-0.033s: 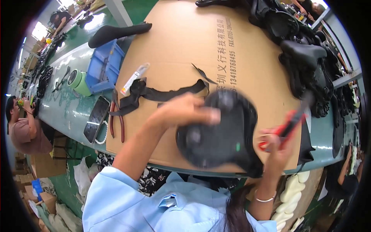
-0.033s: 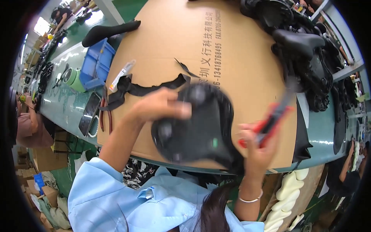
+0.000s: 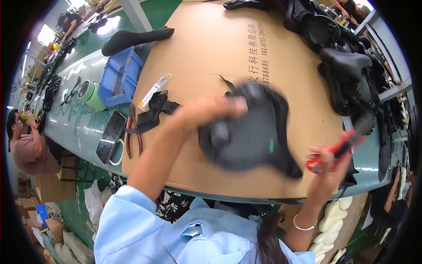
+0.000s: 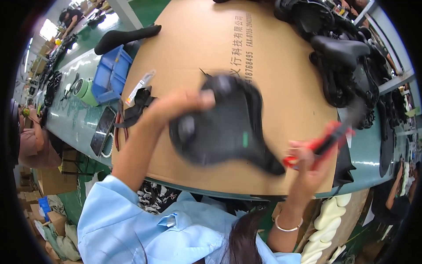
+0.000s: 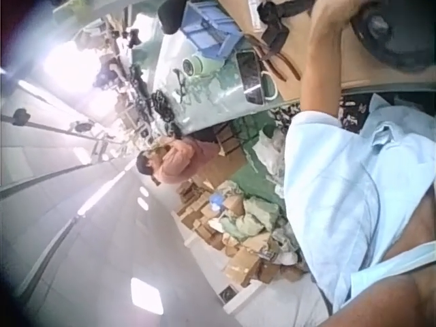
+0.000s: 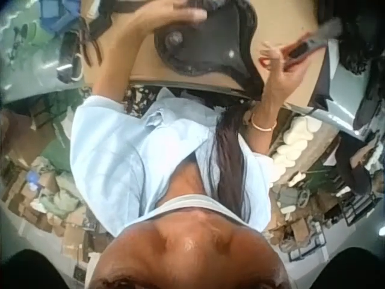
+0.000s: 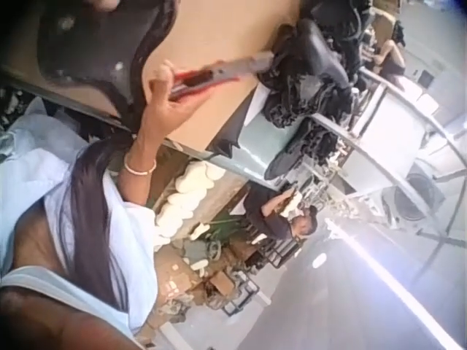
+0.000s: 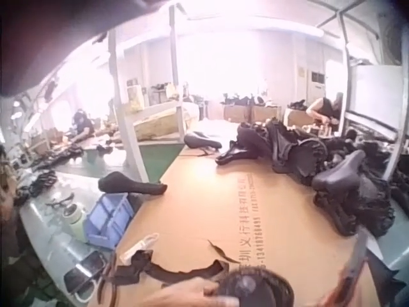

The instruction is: Trimming excess material from bicycle saddles using a utility knife.

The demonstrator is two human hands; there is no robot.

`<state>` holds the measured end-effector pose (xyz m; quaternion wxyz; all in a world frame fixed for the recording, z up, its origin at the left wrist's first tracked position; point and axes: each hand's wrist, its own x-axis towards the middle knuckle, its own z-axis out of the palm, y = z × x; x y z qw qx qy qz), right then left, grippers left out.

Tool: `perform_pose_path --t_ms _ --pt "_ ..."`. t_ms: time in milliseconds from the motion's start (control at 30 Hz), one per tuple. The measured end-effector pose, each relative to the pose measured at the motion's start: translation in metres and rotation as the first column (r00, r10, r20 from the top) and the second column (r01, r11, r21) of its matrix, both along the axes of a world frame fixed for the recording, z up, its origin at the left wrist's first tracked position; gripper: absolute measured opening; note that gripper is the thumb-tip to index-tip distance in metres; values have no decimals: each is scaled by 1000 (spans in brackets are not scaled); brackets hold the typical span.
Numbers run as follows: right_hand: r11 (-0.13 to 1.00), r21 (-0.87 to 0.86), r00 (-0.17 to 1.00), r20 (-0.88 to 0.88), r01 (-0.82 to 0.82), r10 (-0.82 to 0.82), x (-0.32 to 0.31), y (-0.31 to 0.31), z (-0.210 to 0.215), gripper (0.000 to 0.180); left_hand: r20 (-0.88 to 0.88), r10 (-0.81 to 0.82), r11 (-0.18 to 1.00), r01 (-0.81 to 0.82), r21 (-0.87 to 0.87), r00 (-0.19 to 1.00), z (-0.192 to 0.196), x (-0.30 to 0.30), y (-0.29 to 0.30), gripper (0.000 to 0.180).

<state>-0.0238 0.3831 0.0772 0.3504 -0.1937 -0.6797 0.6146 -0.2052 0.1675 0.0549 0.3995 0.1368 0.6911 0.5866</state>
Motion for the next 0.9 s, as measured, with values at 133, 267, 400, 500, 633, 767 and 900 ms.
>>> perform_pose_path --t_ms 133,267,400,500,633,767,900 --pt "993 -31 993 -35 110 -112 25 35 -10 51 171 691 567 -673 475 703 1 -143 -14 33" --pt "988 14 981 117 152 -153 44 30 -39 48 -37 785 583 -716 385 619 -1 -186 31 26" --pt "942 -307 972 224 136 -67 48 23 -69 44 -460 299 951 -299 74 836 -12 -160 118 28" --pt "966 -223 980 180 128 -88 45 20 -79 44 -796 44 998 -69 3 604 -24 -124 219 42" --pt "967 -186 978 146 173 -147 55 21 -84 45 -993 39 997 -74 31 107 -20 -88 337 62" --pt "959 -225 979 145 171 -140 57 21 -84 43 -970 244 970 10 244 17 -9 -112 370 61" --pt "959 -246 983 147 142 -108 55 21 -83 43 -927 316 940 67 335 203 28 -128 309 52"
